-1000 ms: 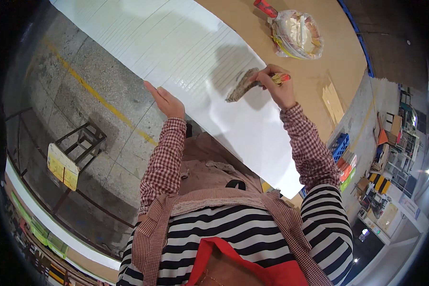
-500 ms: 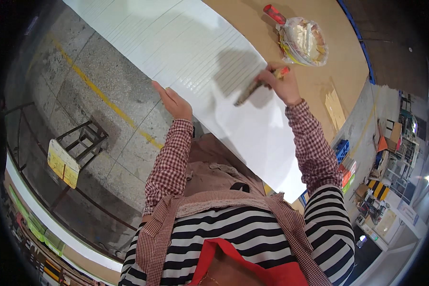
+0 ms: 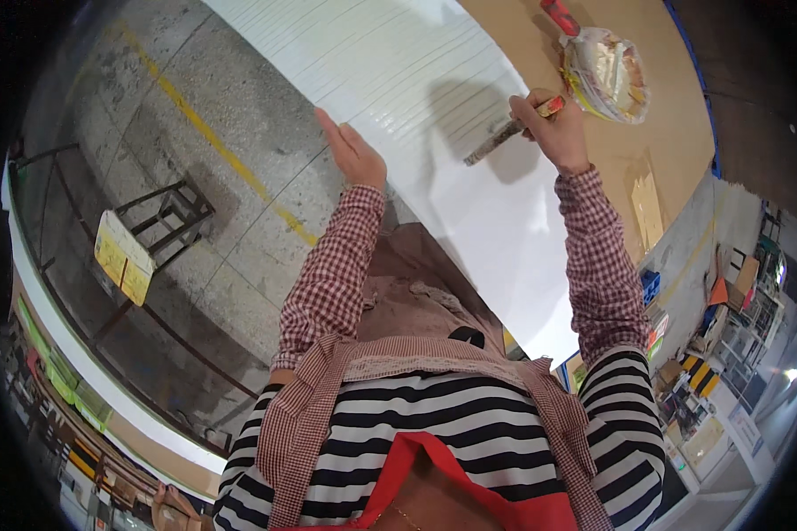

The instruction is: Applying glue to a large sheet of paper using a handheld brush.

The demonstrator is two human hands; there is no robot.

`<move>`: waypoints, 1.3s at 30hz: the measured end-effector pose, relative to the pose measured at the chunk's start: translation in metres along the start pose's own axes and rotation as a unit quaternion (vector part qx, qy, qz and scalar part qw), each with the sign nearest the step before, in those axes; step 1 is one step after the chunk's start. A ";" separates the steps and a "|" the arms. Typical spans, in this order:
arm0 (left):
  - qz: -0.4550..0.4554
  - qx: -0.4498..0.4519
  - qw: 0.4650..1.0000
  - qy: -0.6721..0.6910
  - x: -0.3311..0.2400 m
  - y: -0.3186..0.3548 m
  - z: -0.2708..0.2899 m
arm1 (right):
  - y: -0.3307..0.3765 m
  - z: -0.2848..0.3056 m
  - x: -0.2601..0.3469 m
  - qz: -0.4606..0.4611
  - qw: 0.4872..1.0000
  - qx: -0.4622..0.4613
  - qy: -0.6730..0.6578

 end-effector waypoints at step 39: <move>0.039 0.028 0.999 0.000 -0.018 0.081 -0.013 | 0.096 -0.051 0.011 0.286 0.956 -0.049 0.048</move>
Point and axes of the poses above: each hand's wrist, its own y-axis away from the middle knuckle, its own z-axis out of the back of the hand, x = y × z, the point moved 6 cm from there along -y, towards the middle knuckle
